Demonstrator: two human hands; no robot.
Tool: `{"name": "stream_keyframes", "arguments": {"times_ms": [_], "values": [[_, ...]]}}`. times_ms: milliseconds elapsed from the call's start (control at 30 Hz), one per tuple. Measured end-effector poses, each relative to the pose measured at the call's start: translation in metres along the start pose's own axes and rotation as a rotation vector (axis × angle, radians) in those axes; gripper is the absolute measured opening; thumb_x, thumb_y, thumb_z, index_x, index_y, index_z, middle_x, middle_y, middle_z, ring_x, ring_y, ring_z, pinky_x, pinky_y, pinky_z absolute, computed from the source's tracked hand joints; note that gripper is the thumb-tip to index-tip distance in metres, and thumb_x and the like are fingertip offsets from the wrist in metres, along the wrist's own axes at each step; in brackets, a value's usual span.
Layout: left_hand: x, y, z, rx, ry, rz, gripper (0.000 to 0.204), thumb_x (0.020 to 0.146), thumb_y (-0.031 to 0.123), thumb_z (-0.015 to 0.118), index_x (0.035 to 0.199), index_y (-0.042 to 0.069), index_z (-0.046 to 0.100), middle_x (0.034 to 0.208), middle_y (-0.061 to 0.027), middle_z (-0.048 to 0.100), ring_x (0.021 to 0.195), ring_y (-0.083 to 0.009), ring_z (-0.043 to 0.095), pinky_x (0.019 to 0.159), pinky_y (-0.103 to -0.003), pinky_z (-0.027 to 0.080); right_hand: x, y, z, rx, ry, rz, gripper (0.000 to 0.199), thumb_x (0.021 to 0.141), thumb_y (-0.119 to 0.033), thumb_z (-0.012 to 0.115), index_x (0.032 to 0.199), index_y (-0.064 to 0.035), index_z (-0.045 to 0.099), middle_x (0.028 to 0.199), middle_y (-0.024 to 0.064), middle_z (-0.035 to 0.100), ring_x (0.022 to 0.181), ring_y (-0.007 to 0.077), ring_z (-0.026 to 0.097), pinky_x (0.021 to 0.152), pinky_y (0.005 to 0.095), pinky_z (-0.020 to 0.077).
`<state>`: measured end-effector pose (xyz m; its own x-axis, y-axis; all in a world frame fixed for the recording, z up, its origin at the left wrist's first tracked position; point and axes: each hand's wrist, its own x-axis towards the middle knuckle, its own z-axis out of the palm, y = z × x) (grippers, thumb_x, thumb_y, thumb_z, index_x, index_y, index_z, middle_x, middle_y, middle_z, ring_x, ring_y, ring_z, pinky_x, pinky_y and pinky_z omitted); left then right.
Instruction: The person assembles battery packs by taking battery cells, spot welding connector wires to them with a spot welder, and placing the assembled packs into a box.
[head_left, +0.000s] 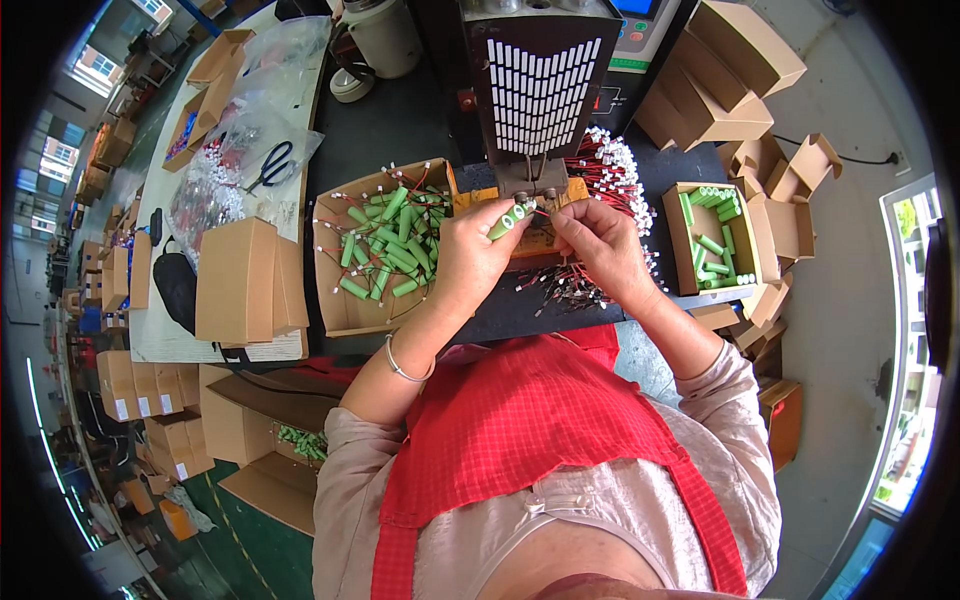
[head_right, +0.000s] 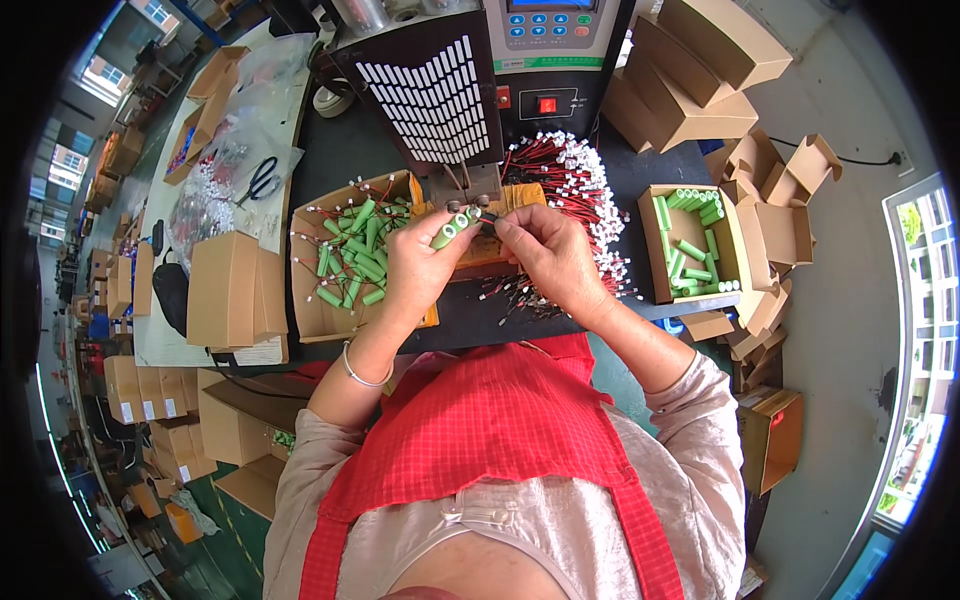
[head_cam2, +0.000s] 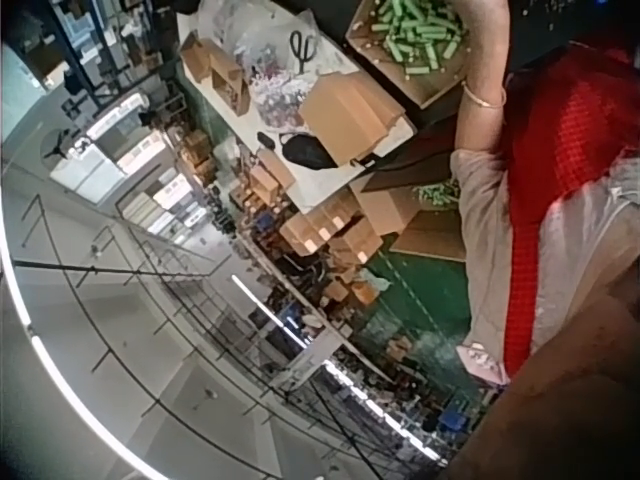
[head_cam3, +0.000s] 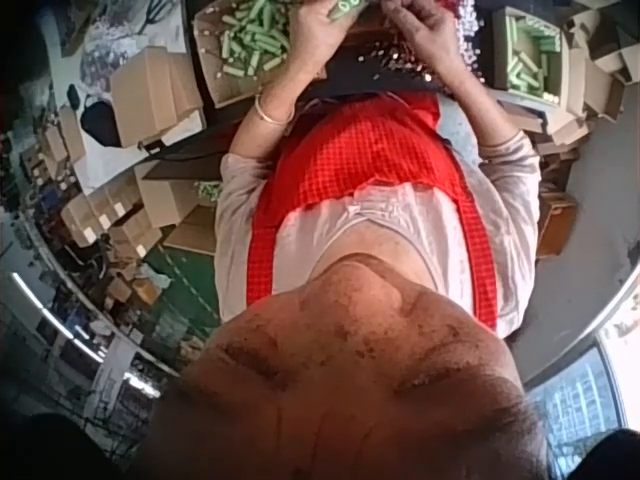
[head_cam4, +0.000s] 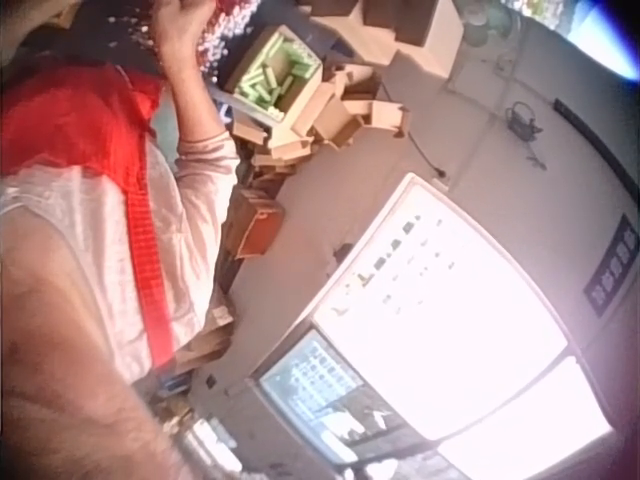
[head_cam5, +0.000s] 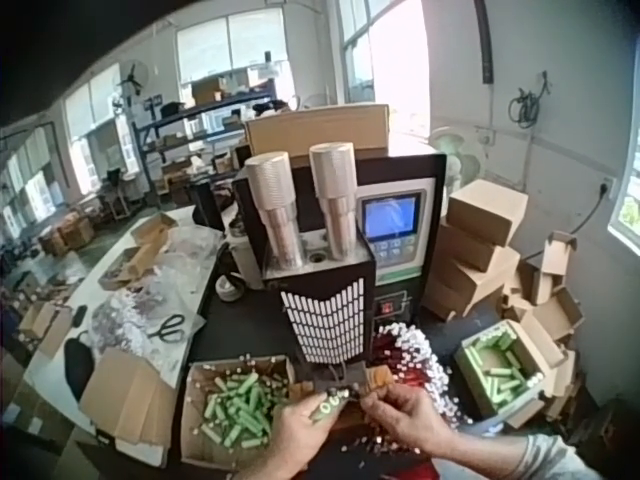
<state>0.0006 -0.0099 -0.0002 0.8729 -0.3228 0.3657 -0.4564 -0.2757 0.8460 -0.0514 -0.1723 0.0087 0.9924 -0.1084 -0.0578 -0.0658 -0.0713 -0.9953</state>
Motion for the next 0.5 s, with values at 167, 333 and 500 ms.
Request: {"name": "stream_keyframes", "arguments": {"times_ms": [167, 333, 500], "values": [[-0.001, 0.001, 0.003, 0.012, 0.026, 0.023, 0.018, 0.075, 0.006, 0.067, 0.090, -0.002, 0.063, 0.077, -0.0152, 0.063, 0.066, -0.0256, 0.063, 0.058, -0.031, 0.048, 0.002, -0.009, -0.002, 0.037, 0.022, 0.040, 0.021, 0.087, -0.019, 0.057, 0.085, 0.0013, 0.057, 0.066, 0.0017, 0.058, 0.059, 0.0058, 0.052, 0.054, 0.0201, 0.0430], [0.001, 0.002, 0.007, 0.005, 0.054, 0.031, 0.015, 0.075, 0.006, 0.066, 0.086, -0.002, 0.062, 0.072, -0.0154, 0.062, 0.063, -0.0259, 0.062, 0.055, -0.031, 0.047, 0.004, -0.007, -0.004, 0.081, -0.014, 0.071, 0.018, 0.088, -0.021, 0.056, 0.086, -0.0029, 0.057, 0.067, 0.0000, 0.058, 0.057, 0.0051, 0.051, 0.054, 0.0185, 0.0415], [0.002, -0.001, 0.007, 0.043, 0.056, 0.011, 0.012, 0.073, 0.005, 0.067, 0.079, -0.003, 0.060, 0.067, -0.0140, 0.059, 0.055, -0.0248, 0.058, 0.051, -0.030, 0.044, 0.008, -0.004, -0.003, 0.061, -0.013, 0.065, 0.020, 0.087, -0.021, 0.057, 0.086, -0.0010, 0.058, 0.066, 0.0004, 0.058, 0.059, 0.0057, 0.053, 0.055, 0.0197, 0.0438]]}}
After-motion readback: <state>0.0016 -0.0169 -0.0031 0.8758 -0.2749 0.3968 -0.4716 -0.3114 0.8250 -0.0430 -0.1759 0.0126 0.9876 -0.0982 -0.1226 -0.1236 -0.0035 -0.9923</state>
